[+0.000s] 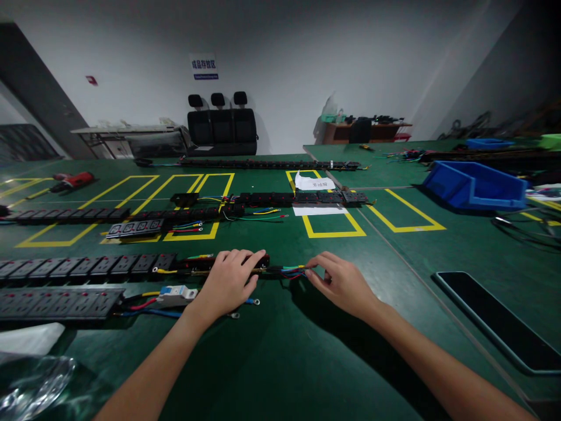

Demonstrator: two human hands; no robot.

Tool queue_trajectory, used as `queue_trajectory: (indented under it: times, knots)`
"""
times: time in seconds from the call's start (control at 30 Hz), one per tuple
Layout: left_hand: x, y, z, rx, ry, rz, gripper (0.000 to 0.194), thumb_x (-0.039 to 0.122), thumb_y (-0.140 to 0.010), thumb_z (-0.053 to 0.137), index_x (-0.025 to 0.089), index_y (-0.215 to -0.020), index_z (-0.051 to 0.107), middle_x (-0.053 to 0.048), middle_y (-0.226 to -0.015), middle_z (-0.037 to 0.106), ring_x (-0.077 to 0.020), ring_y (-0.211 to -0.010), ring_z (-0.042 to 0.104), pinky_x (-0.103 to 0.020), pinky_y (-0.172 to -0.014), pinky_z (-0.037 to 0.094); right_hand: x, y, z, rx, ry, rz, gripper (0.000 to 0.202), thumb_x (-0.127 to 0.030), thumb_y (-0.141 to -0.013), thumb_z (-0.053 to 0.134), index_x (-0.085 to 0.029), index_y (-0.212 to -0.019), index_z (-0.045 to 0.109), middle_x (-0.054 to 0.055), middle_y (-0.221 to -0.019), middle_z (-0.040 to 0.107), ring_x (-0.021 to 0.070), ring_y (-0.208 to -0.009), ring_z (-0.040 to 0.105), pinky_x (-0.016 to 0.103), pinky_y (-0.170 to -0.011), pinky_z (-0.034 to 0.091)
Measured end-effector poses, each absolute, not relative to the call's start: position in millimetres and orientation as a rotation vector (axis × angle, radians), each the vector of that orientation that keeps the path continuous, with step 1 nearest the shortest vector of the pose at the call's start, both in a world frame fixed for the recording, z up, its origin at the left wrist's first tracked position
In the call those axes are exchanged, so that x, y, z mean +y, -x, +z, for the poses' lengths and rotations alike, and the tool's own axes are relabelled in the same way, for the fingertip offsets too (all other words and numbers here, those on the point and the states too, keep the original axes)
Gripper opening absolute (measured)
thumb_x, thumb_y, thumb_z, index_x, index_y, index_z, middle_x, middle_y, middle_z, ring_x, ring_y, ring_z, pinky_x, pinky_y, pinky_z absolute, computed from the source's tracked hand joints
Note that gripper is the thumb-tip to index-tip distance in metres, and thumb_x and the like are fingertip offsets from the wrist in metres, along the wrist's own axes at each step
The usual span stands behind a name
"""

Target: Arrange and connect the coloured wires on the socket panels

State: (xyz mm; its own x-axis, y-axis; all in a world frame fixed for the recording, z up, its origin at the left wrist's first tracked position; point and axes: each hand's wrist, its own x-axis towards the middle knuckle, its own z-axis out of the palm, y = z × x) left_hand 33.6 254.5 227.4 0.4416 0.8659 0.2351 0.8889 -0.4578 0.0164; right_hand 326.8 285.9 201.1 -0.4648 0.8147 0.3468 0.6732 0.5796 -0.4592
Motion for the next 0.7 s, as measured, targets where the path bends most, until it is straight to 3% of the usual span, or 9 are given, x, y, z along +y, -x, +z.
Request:
queue_trajectory:
  times: [0.4, 0.6, 0.7]
  knots:
    - [254.5, -35.4, 227.7, -1.579, 2.552, -0.316, 0.052, 0.026, -0.096, 0.055, 0.025, -0.148, 0.049, -0.009, -0.128, 0.065, -0.0276, -0.113, 0.060, -0.045, -0.097, 0.042, 284.0, -325.5, 203.6, -2.270, 1.116, 0.386, 0.015, -0.030, -0.098, 0.058, -0.023, -0.101, 0.070, 0.002, -0.088, 0.072, 0.0131, -0.062, 0.058, 0.026, -0.060, 0.041]
    - [254.9, -34.9, 226.0, -1.574, 2.549, -0.302, 0.051, 0.026, -0.096, 0.055, 0.023, -0.146, 0.050, -0.009, -0.127, 0.065, -0.0277, -0.113, 0.059, -0.045, -0.097, 0.041, 283.5, -325.9, 201.8, -2.261, 1.149, 0.384, 0.020, -0.033, -0.099, 0.055, -0.022, -0.106, 0.070, -0.003, -0.064, 0.065, 0.0132, -0.053, 0.056, 0.026, -0.055, 0.036]
    - [254.6, -34.3, 226.3, -1.574, 2.552, -0.300, 0.051, 0.026, -0.096, 0.054, 0.023, -0.146, 0.050, -0.009, -0.127, 0.066, -0.0277, -0.113, 0.059, -0.046, -0.097, 0.042, 284.9, -327.0, 200.4, -2.254, 1.190, 0.363, 0.024, -0.032, -0.098, 0.054, -0.021, -0.115, 0.067, -0.004, -0.063, 0.064, 0.0131, -0.051, 0.054, 0.027, -0.055, 0.035]
